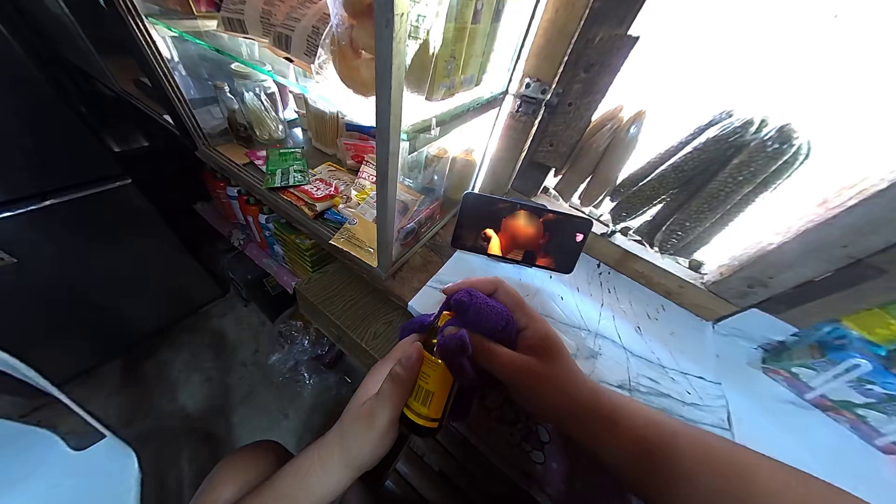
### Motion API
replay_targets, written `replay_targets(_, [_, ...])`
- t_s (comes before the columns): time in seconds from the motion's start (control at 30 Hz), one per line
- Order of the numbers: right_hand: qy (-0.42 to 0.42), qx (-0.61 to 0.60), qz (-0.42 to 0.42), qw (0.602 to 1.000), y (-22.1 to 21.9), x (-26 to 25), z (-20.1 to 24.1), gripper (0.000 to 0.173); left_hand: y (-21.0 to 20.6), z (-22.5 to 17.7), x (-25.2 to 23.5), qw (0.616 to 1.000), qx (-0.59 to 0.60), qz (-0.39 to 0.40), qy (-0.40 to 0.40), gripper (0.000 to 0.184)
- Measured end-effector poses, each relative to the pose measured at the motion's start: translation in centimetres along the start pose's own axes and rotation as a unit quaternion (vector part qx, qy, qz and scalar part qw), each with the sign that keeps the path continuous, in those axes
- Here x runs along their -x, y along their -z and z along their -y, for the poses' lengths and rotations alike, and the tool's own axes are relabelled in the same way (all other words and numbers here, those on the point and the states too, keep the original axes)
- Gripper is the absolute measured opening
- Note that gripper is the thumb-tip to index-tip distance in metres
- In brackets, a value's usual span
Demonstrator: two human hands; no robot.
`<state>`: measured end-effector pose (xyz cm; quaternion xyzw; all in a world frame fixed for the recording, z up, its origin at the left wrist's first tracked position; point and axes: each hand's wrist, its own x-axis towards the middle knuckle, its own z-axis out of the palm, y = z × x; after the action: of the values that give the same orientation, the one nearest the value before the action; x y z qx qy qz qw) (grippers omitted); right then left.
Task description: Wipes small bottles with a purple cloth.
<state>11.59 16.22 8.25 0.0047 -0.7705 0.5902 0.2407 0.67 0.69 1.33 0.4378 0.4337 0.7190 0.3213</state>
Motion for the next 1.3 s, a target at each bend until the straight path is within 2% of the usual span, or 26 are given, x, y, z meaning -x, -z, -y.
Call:
replay_targets(0.13, [0.01,0.019,-0.041,0.999,0.1,0.0,-0.2,0.03,0.1,0.0,-0.4,0.997,-0.049,0.009,-0.052,0.055])
replay_targets(0.23, [0.03,0.052,-0.029,0.998,0.1,-0.1,-0.6,0.036,-0.3,0.1,-0.4,0.996,-0.059,-0.002,-0.07,0.045])
replay_targets(0.37, [0.073,0.108,0.022,0.991,0.1,-0.1,-0.9,0.061,-0.4,0.3,0.0,0.998,-0.028,-0.033,-0.05,0.045])
replay_targets(0.5, [0.104,0.209,0.055,0.971,-0.3,0.4,-0.8,0.09,-0.8,-0.2,0.2,0.993,0.048,-0.104,-0.025,0.049])
replay_targets(0.6, [0.127,0.244,0.077,0.958,-0.5,0.7,-0.7,0.096,-1.7,-0.4,0.2,0.984,0.075,-0.159,-0.031,0.043])
replay_targets(0.77, [0.119,0.24,0.05,0.962,-0.6,0.6,-0.4,0.089,-1.5,0.5,0.5,0.989,0.026,-0.127,-0.07,0.048])
replay_targets(0.83, [0.125,0.221,0.025,0.967,-0.4,0.4,-0.5,0.077,-1.3,0.8,0.6,0.992,0.007,-0.099,-0.08,0.049])
replay_targets(0.97, [0.127,0.139,-0.001,0.982,-0.1,0.2,-0.6,0.042,-1.5,1.0,0.6,0.994,0.003,-0.044,-0.104,0.048])
replay_targets(1.07, [0.11,0.11,-0.008,0.988,0.0,0.2,-0.7,0.033,-1.5,1.0,0.6,0.994,0.003,-0.028,-0.104,0.05])
replay_targets(1.13, [0.099,0.118,0.003,0.988,-0.1,0.2,-0.7,0.04,-1.3,0.9,0.5,0.996,0.022,-0.043,-0.078,0.049])
replay_targets(1.3, [0.125,0.247,0.063,0.959,-0.7,0.7,-0.8,0.09,-1.6,-0.1,0.3,0.984,0.067,-0.157,-0.041,0.047])
